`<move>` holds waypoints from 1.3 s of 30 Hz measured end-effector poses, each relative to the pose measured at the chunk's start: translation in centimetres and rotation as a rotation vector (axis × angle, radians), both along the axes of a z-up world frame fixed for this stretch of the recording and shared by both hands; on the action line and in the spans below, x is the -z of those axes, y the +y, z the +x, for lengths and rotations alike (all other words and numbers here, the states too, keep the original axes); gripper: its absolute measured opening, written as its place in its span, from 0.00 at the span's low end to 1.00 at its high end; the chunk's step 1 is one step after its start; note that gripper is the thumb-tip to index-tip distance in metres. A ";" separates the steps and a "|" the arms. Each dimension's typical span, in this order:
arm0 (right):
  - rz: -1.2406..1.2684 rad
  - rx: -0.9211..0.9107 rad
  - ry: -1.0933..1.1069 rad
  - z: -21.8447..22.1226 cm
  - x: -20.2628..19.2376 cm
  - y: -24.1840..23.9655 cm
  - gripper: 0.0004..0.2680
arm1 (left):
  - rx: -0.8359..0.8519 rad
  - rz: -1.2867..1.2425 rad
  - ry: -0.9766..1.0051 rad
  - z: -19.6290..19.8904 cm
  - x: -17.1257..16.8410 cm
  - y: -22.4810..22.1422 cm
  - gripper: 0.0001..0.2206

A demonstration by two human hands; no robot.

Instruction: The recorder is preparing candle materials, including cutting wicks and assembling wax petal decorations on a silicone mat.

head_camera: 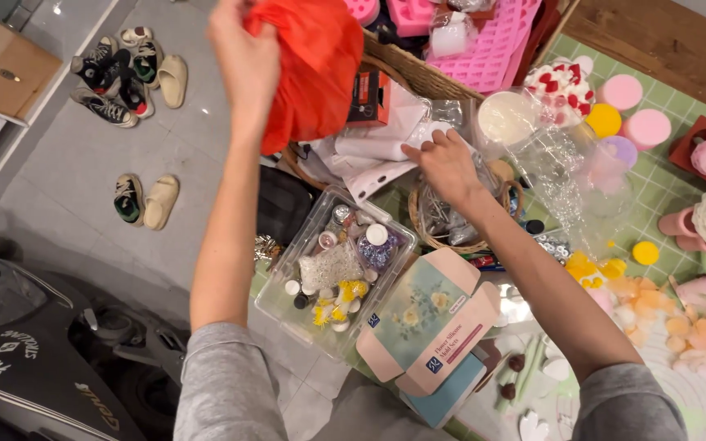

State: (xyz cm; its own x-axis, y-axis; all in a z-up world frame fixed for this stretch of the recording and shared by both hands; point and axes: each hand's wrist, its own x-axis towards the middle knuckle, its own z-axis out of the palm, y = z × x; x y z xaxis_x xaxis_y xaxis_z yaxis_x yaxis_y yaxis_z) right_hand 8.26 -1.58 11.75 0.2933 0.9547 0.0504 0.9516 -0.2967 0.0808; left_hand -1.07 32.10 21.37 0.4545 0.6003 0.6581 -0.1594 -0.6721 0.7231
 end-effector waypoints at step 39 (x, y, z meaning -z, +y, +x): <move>0.702 -0.053 0.211 -4.9 -6.8 0.3 0.07 | 0.046 0.263 0.734 -2.2 5.0 -10.8 0.14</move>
